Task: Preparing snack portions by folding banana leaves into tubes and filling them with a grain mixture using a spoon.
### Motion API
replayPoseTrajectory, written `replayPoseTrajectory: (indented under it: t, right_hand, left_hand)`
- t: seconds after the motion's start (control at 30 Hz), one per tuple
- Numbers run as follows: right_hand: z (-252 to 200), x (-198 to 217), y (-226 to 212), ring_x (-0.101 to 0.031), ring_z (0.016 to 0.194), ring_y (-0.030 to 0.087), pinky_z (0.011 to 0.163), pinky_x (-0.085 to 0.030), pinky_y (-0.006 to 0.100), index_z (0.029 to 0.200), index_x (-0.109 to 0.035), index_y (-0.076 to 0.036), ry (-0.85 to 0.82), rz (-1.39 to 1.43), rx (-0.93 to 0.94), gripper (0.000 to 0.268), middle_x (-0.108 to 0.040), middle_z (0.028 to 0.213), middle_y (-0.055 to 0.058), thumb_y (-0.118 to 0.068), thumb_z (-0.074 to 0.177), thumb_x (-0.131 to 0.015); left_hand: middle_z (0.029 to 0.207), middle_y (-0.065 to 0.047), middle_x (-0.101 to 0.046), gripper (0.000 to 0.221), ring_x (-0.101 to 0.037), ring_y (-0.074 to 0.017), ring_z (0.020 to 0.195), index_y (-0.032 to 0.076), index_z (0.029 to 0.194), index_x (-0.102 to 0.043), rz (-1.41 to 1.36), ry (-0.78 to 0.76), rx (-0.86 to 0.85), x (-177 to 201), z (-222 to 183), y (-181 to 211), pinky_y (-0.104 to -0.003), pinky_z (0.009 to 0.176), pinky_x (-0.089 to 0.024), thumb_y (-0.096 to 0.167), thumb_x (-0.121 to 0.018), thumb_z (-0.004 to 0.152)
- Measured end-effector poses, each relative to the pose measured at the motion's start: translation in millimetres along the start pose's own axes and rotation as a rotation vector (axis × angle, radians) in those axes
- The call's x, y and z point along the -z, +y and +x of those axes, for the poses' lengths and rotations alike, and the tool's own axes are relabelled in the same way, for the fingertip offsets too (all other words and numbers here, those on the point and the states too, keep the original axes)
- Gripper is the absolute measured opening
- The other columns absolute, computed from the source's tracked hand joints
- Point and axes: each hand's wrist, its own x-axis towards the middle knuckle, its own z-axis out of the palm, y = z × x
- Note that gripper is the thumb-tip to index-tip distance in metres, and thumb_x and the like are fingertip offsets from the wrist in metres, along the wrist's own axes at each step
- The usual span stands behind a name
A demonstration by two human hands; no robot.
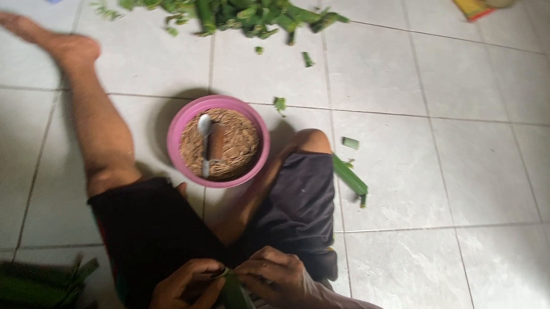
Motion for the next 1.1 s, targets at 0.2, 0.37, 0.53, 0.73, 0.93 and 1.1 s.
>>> replayPoseTrajectory:
  t: [0.2,0.37,0.53,0.73,0.93,1.1]
  right_hand:
    - [5,4,-11,-0.07,0.077,0.022,0.065,-0.064,0.027,0.106,-0.073,0.007,0.01,-0.016,0.027,0.011,-0.069,0.096,0.015,0.005,0.096,-0.078]
    - [0,0,-7,-0.068,0.072,0.019,0.064,-0.063,0.027,0.11,-0.073,0.006,0.007,-0.054,0.058,0.013,-0.064,0.094,0.012,0.004,0.098,-0.078]
    - [8,5,-12,-0.064,0.075,0.019,0.059,-0.059,0.027,0.111,-0.072,0.009,-0.054,-0.142,0.139,0.011,-0.067,0.1,0.014,0.006,0.101,-0.074]
    - [4,2,-3,-0.065,0.073,0.02,0.061,-0.06,0.027,0.117,-0.071,0.008,-0.076,-0.069,0.131,0.018,-0.06,0.097,0.013,0.007,0.1,-0.077]
    - [4,-1,5,-0.066,0.071,0.019,0.059,-0.061,0.027,0.113,-0.073,0.007,-0.061,-0.016,0.142,0.016,-0.06,0.095,0.012,0.009,0.098,-0.079]
    - [3,4,1,-0.068,0.076,0.018,0.066,-0.06,0.026,0.115,-0.076,0.003,-0.091,0.011,0.054,0.02,-0.061,0.096,0.01,-0.003,0.097,-0.083]
  left_hand:
    - [0.177,-0.01,0.029,0.149,0.031,-0.0294,0.166,0.014,0.165,0.024,0.401,-0.064,0.198,-14,-34,51,-0.056,0.136,0.017,0.101,-0.05,0.07]
    - [0.18,0.005,0.027,0.114,0.025,-0.0207,0.169,0.028,0.167,0.012,0.125,0.007,0.182,-19,-35,54,-0.057,0.133,0.015,0.082,-0.041,0.082]
    - [0.181,0.009,0.026,0.102,0.026,-0.0184,0.171,0.035,0.167,0.006,0.096,0.032,0.209,-24,-37,60,-0.061,0.131,0.016,0.077,-0.039,0.085]
    - [0.18,0.007,0.024,0.114,0.023,-0.0191,0.169,0.029,0.167,0.009,0.109,0.07,0.26,-32,-42,78,-0.057,0.132,0.013,0.082,-0.036,0.077]
    - [0.177,-0.005,0.03,0.141,0.029,-0.0276,0.166,0.018,0.165,0.023,0.268,0.012,0.267,-36,-45,84,-0.056,0.133,0.015,0.094,-0.043,0.067]
    - [0.175,-0.01,0.041,0.145,0.037,-0.0405,0.164,0.028,0.162,0.03,0.276,-0.144,0.159,-9,-35,53,-0.067,0.13,0.021,0.109,-0.042,0.066]
